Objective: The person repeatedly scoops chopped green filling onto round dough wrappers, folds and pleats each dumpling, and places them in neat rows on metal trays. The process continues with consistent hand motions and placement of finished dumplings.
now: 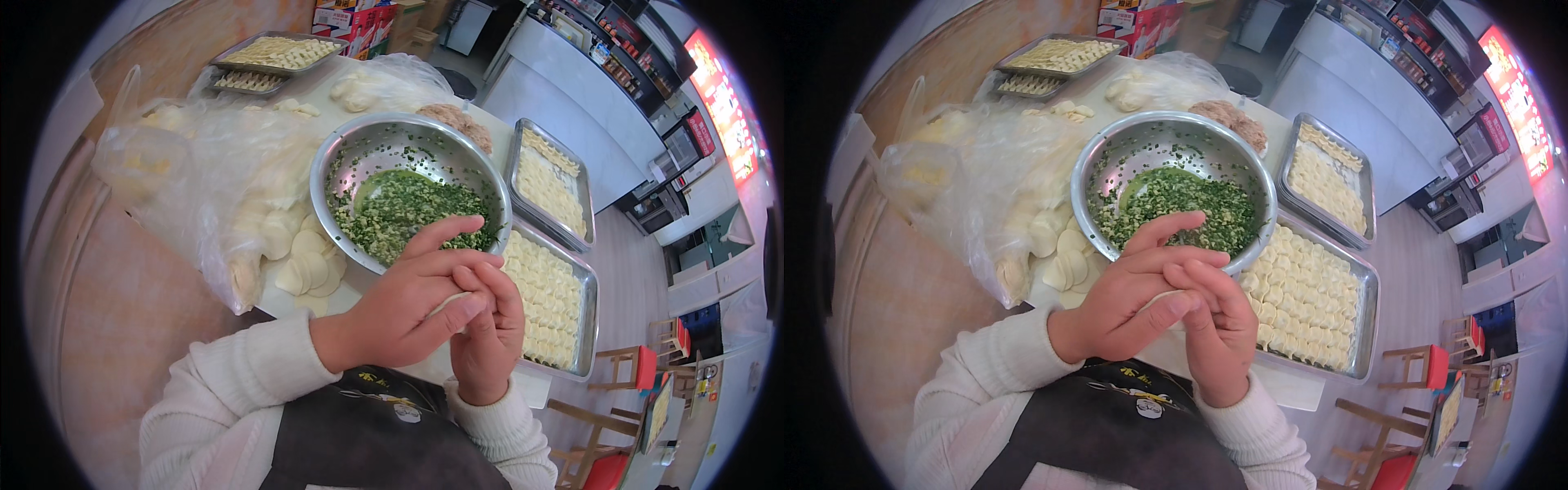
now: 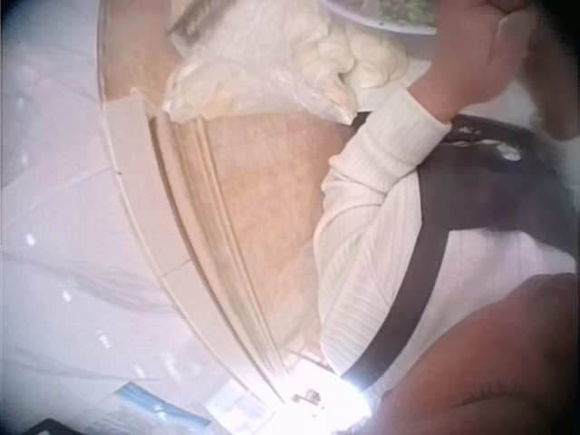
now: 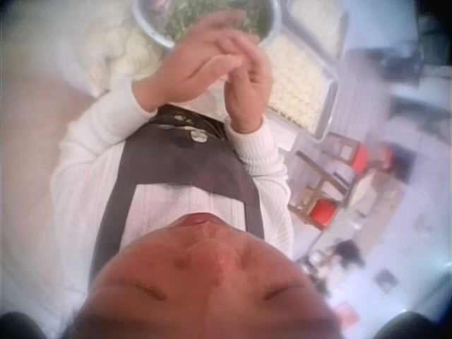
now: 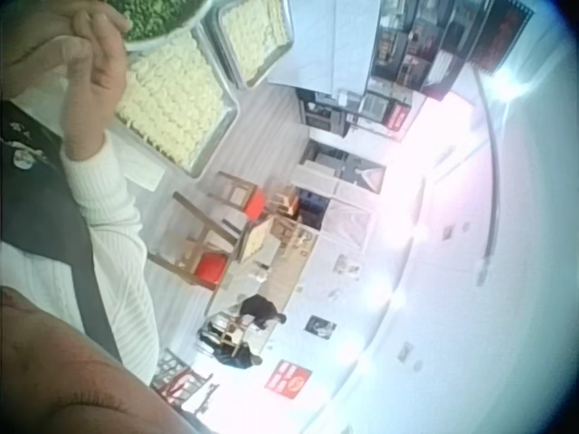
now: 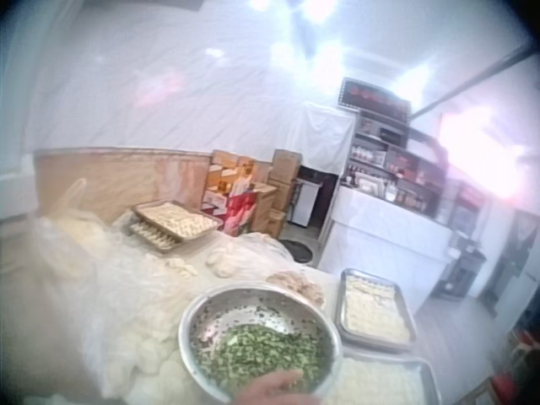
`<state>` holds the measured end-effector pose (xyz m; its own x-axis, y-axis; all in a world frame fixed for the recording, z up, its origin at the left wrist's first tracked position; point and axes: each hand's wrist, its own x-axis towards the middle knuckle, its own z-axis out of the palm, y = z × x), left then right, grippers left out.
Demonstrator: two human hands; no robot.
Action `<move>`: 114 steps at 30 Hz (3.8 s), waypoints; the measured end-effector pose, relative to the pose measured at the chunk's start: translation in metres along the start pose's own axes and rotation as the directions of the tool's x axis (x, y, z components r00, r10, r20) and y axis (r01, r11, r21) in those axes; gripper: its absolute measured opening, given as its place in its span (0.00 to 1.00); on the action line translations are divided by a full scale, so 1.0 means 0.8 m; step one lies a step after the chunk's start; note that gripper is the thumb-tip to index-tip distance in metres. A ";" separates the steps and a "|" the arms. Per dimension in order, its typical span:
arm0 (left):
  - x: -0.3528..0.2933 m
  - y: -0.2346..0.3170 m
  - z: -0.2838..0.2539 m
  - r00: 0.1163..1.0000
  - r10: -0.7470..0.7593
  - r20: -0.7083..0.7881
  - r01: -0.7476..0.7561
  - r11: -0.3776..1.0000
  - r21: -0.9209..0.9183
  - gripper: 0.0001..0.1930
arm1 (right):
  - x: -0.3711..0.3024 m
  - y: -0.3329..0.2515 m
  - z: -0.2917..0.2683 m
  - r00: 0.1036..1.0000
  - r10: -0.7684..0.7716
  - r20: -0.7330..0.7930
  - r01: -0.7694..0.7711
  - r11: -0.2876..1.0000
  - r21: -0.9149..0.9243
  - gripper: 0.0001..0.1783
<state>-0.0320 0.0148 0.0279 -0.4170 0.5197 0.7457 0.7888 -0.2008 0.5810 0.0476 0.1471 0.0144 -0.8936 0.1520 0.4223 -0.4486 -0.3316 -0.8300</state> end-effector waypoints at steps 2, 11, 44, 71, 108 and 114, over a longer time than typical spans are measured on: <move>-0.001 0.002 0.003 0.997 -0.066 -0.050 0.062 0.995 -0.079 0.13 | -0.002 0.007 0.001 0.998 0.043 -0.046 -0.042 0.999 0.019 0.24; -0.009 0.004 0.014 0.987 -0.145 -0.068 0.131 0.974 -0.184 0.15 | 0.027 0.005 -0.003 0.948 -0.128 0.292 0.263 0.831 -0.490 0.26; -0.031 -0.040 -0.002 0.995 -0.074 0.070 0.003 0.710 0.704 0.29 | 0.007 0.038 -0.019 0.888 0.426 -0.172 -0.260 0.775 0.577 0.18; -0.032 0.019 -0.009 0.780 -0.579 0.237 0.623 0.683 -0.382 0.20 | 0.009 -0.003 -0.027 0.882 -0.243 0.403 0.463 0.292 -0.837 0.11; -0.008 0.012 0.056 0.881 -0.418 0.223 0.407 0.908 0.095 0.26 | -0.033 -0.040 -0.123 0.957 0.138 -0.256 -0.276 0.709 -0.649 0.11; -0.012 -0.011 0.044 0.893 -0.422 0.154 0.393 0.900 0.190 0.21 | -0.001 -0.066 -0.366 0.786 -0.071 -0.614 -0.584 0.239 -0.776 0.17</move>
<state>-0.0190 0.0407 0.0037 -0.6360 0.6769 0.3705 0.6320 0.1814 0.7534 0.0680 0.4373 -0.0493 -0.6792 0.7147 0.1670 0.4039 0.5540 -0.7280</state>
